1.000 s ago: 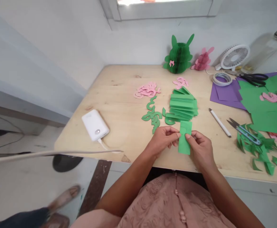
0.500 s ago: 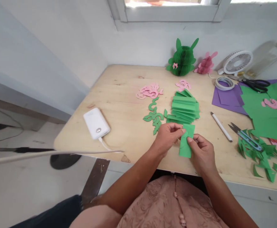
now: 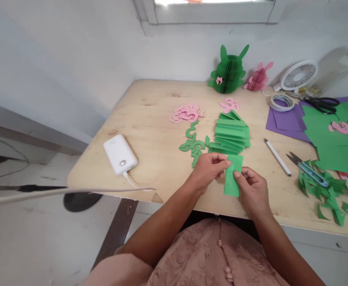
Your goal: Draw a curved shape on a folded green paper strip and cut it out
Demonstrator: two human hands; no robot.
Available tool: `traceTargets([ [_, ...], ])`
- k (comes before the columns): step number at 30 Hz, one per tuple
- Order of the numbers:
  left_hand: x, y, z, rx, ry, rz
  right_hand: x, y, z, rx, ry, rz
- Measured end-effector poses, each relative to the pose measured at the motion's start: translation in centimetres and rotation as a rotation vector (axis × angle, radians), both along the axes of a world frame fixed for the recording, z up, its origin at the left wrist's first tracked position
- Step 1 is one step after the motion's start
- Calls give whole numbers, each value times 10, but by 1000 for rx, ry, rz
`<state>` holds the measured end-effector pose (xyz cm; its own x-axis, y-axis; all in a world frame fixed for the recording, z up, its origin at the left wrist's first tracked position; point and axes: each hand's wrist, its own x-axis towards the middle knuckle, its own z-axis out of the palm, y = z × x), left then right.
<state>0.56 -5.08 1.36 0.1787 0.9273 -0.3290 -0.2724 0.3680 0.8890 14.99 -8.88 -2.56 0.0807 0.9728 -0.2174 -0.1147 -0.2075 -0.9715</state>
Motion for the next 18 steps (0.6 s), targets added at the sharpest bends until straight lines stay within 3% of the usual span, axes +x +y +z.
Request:
traceTargets([
  [18,-7,-4,-5,-51,27,-65,-3,2,3,49,-98,9],
])
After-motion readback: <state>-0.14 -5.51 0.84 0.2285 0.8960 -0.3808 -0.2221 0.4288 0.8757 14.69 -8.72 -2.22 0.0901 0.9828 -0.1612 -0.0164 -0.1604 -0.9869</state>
